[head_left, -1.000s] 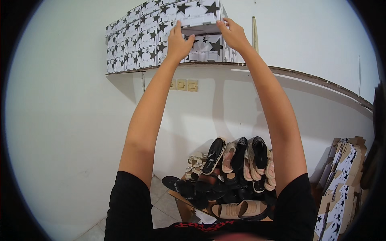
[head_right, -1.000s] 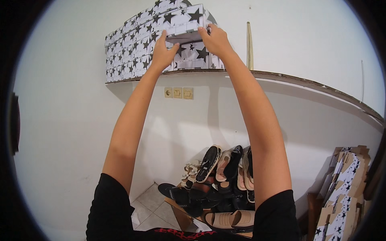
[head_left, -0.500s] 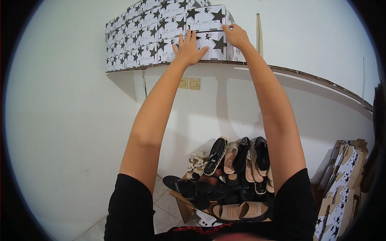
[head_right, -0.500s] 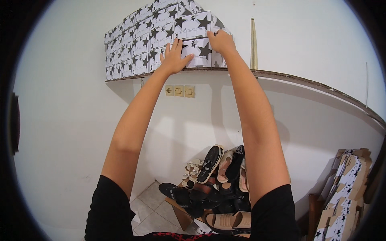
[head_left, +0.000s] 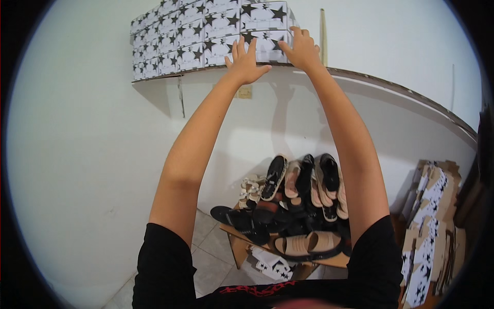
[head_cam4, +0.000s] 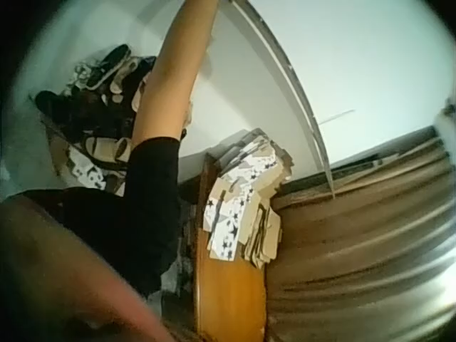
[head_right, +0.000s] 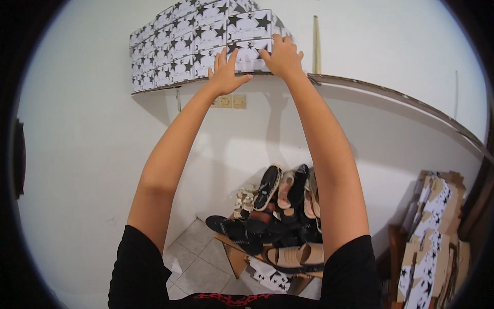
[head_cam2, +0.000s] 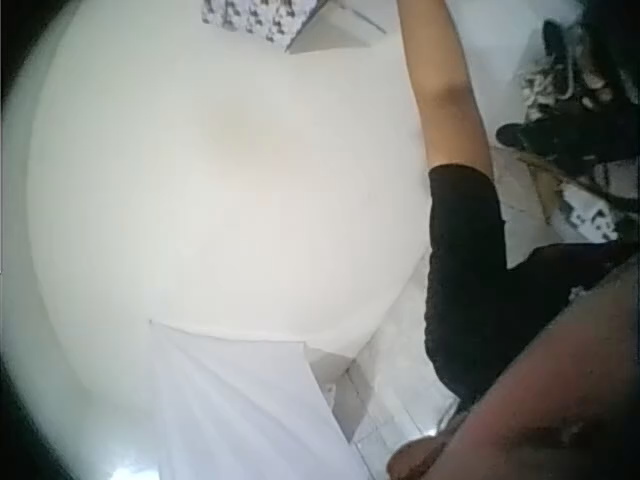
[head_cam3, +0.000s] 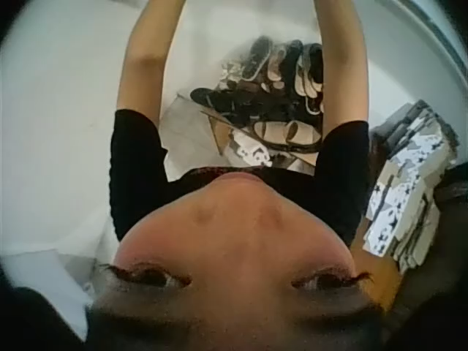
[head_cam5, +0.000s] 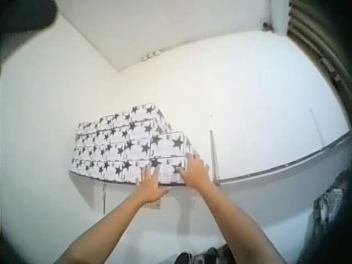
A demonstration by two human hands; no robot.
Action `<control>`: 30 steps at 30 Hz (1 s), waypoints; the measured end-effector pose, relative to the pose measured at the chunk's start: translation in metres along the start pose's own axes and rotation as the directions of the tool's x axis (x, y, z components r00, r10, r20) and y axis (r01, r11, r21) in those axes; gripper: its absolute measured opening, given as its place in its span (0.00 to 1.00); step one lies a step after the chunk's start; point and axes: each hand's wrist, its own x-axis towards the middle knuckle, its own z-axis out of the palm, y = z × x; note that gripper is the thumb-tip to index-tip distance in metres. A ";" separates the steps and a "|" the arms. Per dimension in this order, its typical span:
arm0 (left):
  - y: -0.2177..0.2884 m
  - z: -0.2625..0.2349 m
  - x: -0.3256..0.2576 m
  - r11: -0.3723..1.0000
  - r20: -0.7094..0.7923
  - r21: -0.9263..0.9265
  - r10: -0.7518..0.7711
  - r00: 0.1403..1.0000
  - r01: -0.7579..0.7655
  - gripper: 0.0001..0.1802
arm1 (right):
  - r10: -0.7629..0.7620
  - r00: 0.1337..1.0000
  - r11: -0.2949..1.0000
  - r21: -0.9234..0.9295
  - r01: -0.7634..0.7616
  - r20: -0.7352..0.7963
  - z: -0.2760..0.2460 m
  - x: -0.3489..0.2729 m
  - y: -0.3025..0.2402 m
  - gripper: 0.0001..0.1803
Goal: Folding cardboard sheets into shoe boxes and placing them on a storage shelf.
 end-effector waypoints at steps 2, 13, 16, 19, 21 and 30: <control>0.013 -0.004 -0.012 1.000 0.026 -0.027 0.015 1.000 -0.015 0.54 | -0.062 0.998 0.996 -0.057 0.062 0.009 -0.026 -0.019 -0.004 0.28; 0.159 0.023 -0.125 0.883 0.238 -0.450 0.263 0.935 -0.134 0.53 | 0.089 0.585 0.982 -0.169 0.083 0.806 -0.200 -0.161 0.012 0.21; 0.204 0.044 -0.150 0.852 0.416 -0.502 0.386 0.824 -0.146 0.52 | 0.251 0.469 0.949 -0.311 0.053 0.847 -0.242 -0.211 0.029 0.24; 0.264 0.066 -0.181 0.787 0.558 -0.582 0.570 0.603 -0.205 0.49 | 0.414 0.363 0.902 -0.430 -0.040 0.835 -0.294 -0.261 0.050 0.26; 0.293 0.094 -0.201 0.650 0.546 -0.751 0.708 0.448 -0.113 0.47 | 0.460 0.345 0.881 -0.470 -0.058 0.818 -0.326 -0.295 0.058 0.26; 0.501 0.156 -0.364 0.425 0.440 -0.889 0.896 0.065 0.170 0.37 | 0.703 0.013 0.692 -0.679 -0.245 0.711 -0.508 -0.481 0.142 0.24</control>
